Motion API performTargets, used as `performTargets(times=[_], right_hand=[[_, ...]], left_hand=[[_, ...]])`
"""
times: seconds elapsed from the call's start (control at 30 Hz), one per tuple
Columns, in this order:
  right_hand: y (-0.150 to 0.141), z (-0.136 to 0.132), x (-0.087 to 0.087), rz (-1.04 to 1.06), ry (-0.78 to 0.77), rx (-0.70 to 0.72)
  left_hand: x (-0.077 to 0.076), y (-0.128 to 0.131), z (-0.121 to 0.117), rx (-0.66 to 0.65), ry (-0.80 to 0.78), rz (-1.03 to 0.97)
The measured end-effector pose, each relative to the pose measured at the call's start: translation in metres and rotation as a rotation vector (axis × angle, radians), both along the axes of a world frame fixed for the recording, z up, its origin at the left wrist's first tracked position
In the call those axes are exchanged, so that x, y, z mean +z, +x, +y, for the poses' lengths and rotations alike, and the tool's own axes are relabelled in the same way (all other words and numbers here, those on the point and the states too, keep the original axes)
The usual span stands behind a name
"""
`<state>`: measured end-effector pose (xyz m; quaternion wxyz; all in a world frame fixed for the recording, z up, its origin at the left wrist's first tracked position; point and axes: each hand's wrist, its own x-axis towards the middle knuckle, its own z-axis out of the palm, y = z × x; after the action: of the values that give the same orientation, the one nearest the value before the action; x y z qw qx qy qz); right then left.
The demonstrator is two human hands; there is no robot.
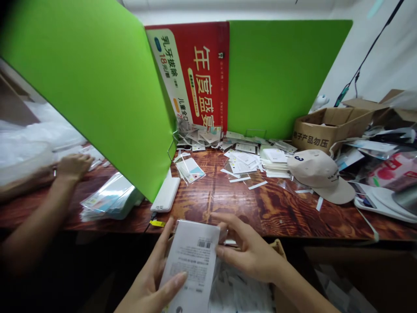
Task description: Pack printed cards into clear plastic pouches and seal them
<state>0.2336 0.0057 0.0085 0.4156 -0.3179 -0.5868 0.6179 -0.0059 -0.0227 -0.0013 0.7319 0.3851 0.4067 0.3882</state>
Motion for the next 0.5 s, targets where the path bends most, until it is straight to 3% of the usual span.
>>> performTargets(times=[0.1,0.3,0.5], right_hand=[[0.002,0.007,0.002,-0.056,0.017,0.09],[-0.015,0.016,0.019,-0.427,0.171,-0.004],[-0.041,0.023,0.028,-0.504,0.299,0.079]], left_hand=[[-0.008,-0.005,0.0,-0.048,0.063,0.043],[-0.021,-0.008,-0.006,-0.035,0.263,0.358],[-0.017,0.002,-0.009,-0.129,0.286,0.426]])
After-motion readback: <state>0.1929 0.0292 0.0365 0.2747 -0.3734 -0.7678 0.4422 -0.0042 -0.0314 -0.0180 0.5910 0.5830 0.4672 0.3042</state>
